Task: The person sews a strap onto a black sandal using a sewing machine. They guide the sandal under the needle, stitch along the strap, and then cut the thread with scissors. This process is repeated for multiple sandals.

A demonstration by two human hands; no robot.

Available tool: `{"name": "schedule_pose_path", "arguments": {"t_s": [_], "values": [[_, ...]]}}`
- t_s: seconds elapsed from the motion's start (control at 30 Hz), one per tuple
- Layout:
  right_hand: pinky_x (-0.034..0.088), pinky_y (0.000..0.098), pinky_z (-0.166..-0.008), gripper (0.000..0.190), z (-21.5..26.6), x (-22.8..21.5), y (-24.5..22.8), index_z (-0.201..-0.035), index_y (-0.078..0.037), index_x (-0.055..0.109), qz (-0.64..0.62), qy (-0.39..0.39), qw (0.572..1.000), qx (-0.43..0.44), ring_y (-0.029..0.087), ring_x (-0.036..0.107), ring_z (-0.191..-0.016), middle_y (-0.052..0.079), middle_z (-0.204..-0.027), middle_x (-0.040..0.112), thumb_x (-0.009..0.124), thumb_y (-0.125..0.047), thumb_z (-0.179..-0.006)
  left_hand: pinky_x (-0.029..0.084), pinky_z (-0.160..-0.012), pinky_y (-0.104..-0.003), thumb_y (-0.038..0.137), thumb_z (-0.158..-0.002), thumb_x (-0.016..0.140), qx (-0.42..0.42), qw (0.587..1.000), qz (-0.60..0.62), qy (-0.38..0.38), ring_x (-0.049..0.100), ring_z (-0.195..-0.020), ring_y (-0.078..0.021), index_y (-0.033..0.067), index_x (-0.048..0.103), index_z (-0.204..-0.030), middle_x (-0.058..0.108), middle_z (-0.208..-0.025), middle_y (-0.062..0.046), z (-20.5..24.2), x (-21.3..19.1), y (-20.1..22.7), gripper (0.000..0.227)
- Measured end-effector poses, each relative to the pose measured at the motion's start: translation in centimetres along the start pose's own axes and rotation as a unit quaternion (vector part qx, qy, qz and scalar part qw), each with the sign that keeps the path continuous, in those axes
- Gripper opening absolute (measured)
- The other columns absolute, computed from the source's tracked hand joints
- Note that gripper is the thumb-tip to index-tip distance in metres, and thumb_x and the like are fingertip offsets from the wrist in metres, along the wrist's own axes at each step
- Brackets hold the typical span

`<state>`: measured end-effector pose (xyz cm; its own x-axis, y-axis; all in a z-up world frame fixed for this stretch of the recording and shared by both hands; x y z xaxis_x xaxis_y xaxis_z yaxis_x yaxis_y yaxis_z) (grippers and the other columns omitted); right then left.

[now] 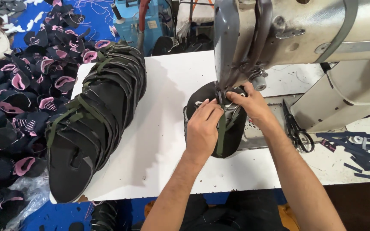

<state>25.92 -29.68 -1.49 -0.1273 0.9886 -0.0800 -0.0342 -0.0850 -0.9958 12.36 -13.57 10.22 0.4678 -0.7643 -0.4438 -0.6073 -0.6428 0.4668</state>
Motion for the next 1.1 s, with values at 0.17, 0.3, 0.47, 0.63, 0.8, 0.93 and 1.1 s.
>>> {"name": "schedule_pose_path", "arguments": {"t_s": [0.17,0.3,0.47,0.63,0.8,0.93,1.1], "values": [[0.051,0.0265,-0.083,0.038,0.1,0.3,0.0,-0.117,-0.004,0.063,-0.025,-0.009,1.0,-0.016,0.011,0.062,-0.094,0.003,-0.103,0.068,0.076,-0.019,-0.086,0.056,-0.106,-0.043,-0.008,-0.09,0.062,0.01,1.0,-0.009,0.003,0.071,-0.11,-0.0308,-0.0017,0.067,-0.099,0.068,-0.101,-0.011,0.2,0.0,0.1,0.012],[0.05,0.0254,-0.087,0.033,0.7,0.7,-0.6,-0.118,-0.002,0.063,-0.04,-0.031,0.997,-0.056,0.009,0.06,-0.097,0.002,-0.106,0.066,0.073,-0.016,-0.09,0.056,-0.106,-0.043,-0.008,-0.089,0.062,0.01,1.0,-0.017,0.0,0.071,-0.11,-0.0311,-0.0015,0.068,-0.098,0.068,-0.101,-0.011,0.2,0.0,0.2,0.012],[0.047,0.0265,-0.091,0.032,1.7,1.1,-2.4,-0.12,-0.002,0.063,-0.015,-0.044,0.995,-0.087,0.01,0.057,-0.102,0.001,-0.109,0.064,0.069,-0.021,-0.095,0.055,-0.107,-0.044,-0.008,-0.089,0.062,0.011,1.0,-0.016,-0.003,0.07,-0.113,-0.033,-0.0019,0.067,-0.099,0.067,-0.104,-0.012,0.2,0.0,0.0,0.013],[0.04,0.0332,-0.105,0.04,2.9,-1.3,0.1,-0.134,-0.002,0.057,0.1,-0.003,0.98,-0.174,0.019,0.053,-0.119,0.008,-0.126,0.061,0.048,-0.033,-0.11,0.055,-0.106,-0.044,-0.007,-0.088,0.061,0.0,1.0,0.002,-0.004,0.07,-0.113,-0.0332,-0.0014,0.067,-0.099,0.067,-0.104,-0.012,0.1,-0.5,-0.1,0.013],[0.043,0.0481,-0.101,0.039,5.7,-4.5,3.9,-0.126,-0.007,0.066,0.467,0.115,0.859,-0.177,0.036,0.059,-0.115,0.019,-0.119,0.065,0.054,-0.032,-0.099,0.053,-0.09,-0.041,-0.002,-0.095,0.061,-0.098,0.994,0.034,-0.032,0.07,-0.098,-0.0324,0.0027,0.072,-0.098,0.074,-0.099,-0.012,-2.5,-2.0,-1.8,0.012],[0.049,0.0503,-0.09,0.036,6.3,-7.2,7.5,-0.118,-0.008,0.066,0.601,0.107,0.786,-0.101,0.038,0.063,-0.106,0.019,-0.112,0.066,0.064,-0.032,-0.092,0.055,-0.082,-0.037,0.01,-0.093,0.065,-0.195,0.979,0.056,-0.025,0.075,-0.097,-0.0255,0.0041,0.071,-0.107,0.074,-0.103,-0.013,-6.4,0.1,-8.1,0.016],[0.052,0.0514,-0.086,0.035,8.6,-9.6,2.8,-0.121,-0.008,0.067,0.569,0.155,0.795,-0.14,0.04,0.065,-0.099,0.018,-0.11,0.068,0.073,-0.027,-0.092,0.054,-0.082,-0.03,0.025,-0.088,0.078,-0.434,0.793,0.321,-0.284,0.071,-0.093,-0.0154,0.0025,0.078,-0.115,0.079,-0.102,-0.007,-1.3,9.4,-16.4,0.035]]}}
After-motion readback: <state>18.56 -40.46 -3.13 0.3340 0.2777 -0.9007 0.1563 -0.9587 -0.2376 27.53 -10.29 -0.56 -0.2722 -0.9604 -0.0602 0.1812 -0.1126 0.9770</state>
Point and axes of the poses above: each hand's wrist, its own z-axis away from the middle knuckle, its own x-axis out of the palm, y = z × x, the point moved 8 cm from there along -z, towards the middle knuckle
